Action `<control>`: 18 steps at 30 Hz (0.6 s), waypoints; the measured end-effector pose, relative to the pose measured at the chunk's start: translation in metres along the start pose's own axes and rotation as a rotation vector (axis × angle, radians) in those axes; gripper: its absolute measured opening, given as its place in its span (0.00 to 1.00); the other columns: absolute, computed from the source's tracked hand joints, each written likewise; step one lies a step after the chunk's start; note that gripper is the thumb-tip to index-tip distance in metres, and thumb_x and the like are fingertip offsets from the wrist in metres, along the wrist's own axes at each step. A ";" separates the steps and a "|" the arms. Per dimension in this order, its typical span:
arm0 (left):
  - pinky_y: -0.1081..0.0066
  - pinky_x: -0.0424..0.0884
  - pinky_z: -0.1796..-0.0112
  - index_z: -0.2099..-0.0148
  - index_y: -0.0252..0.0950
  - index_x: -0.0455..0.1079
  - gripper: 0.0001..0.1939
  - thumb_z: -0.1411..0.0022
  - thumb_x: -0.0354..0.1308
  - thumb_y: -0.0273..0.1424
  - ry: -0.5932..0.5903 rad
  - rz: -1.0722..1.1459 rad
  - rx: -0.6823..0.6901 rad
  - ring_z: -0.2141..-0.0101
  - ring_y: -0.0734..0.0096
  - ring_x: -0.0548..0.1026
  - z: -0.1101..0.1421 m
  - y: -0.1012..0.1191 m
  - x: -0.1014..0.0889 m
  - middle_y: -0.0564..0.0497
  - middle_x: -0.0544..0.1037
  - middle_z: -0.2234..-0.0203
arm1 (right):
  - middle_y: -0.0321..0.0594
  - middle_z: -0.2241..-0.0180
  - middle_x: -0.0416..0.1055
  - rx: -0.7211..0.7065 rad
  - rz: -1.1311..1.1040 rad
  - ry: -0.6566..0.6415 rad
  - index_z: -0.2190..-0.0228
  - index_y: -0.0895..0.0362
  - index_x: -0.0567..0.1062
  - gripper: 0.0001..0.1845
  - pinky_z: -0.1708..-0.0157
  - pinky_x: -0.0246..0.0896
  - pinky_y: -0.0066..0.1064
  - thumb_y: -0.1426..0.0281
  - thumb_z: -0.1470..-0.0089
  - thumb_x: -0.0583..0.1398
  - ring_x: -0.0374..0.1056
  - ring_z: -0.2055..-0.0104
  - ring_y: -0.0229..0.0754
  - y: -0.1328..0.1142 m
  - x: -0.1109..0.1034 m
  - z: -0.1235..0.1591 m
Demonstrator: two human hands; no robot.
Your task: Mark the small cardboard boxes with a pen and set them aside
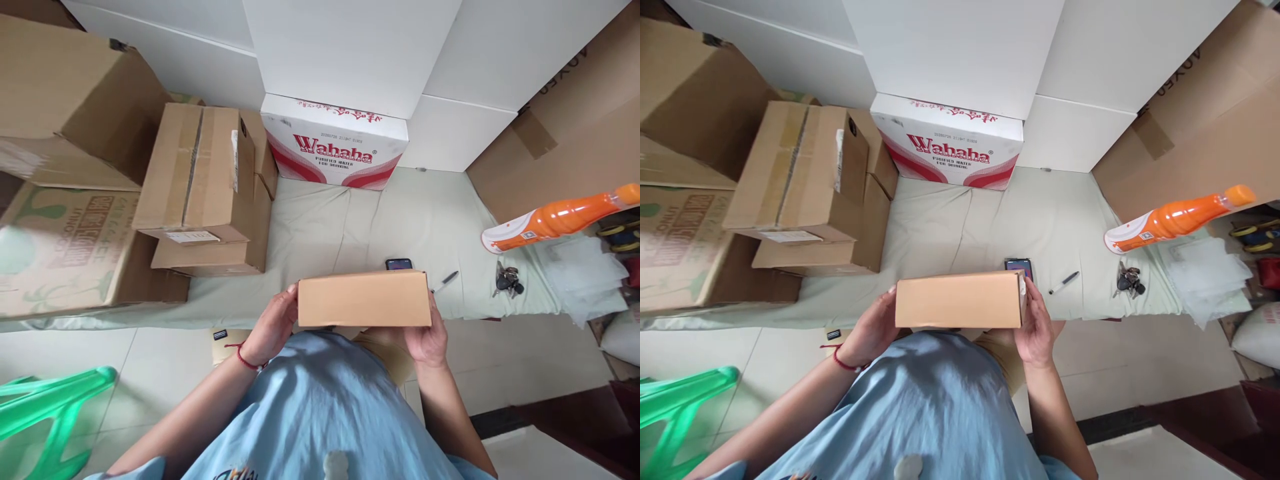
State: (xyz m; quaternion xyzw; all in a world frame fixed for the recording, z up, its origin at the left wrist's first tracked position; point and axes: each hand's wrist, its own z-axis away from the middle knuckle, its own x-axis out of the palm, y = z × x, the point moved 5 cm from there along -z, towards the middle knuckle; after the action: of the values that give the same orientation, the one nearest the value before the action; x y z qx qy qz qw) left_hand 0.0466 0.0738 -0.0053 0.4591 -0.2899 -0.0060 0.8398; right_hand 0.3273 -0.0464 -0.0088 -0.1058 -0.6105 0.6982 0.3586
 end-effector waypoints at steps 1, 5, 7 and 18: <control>0.52 0.78 0.45 0.55 0.39 0.84 0.30 0.39 0.66 0.61 0.015 0.039 -0.039 0.44 0.42 0.80 0.000 -0.002 0.002 0.43 0.87 0.56 | 0.38 0.33 0.73 0.005 0.008 0.005 0.43 0.42 0.80 0.27 0.32 0.65 0.54 0.46 0.37 0.62 0.65 0.28 0.55 -0.002 0.002 0.000; 0.55 0.79 0.48 0.55 0.37 0.82 0.30 0.46 0.74 0.58 0.072 0.066 -0.015 0.47 0.43 0.82 0.000 0.003 0.006 0.44 0.87 0.58 | 0.38 0.28 0.67 0.023 0.076 0.009 0.37 0.42 0.75 0.34 0.33 0.68 0.52 0.45 0.39 0.66 0.64 0.26 0.55 -0.010 0.011 -0.001; 0.58 0.79 0.51 0.55 0.37 0.82 0.28 0.47 0.75 0.54 0.083 0.057 0.017 0.48 0.44 0.82 0.000 0.009 0.004 0.44 0.87 0.57 | 0.37 0.27 0.65 0.029 0.124 -0.034 0.34 0.40 0.71 0.37 0.35 0.71 0.53 0.45 0.41 0.68 0.63 0.26 0.56 -0.013 0.014 -0.002; 0.63 0.76 0.56 0.53 0.40 0.80 0.27 0.48 0.77 0.50 0.151 -0.016 0.062 0.52 0.51 0.81 0.003 0.029 -0.008 0.46 0.85 0.53 | 0.39 0.52 0.83 0.207 0.179 -0.130 0.43 0.46 0.82 0.36 0.59 0.76 0.39 0.49 0.52 0.76 0.78 0.54 0.50 0.000 0.009 -0.008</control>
State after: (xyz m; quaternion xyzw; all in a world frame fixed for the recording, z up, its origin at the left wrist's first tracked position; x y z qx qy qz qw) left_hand 0.0311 0.0900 0.0142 0.4865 -0.2219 0.0310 0.8445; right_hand 0.3253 -0.0343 -0.0080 -0.0770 -0.5453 0.7920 0.2635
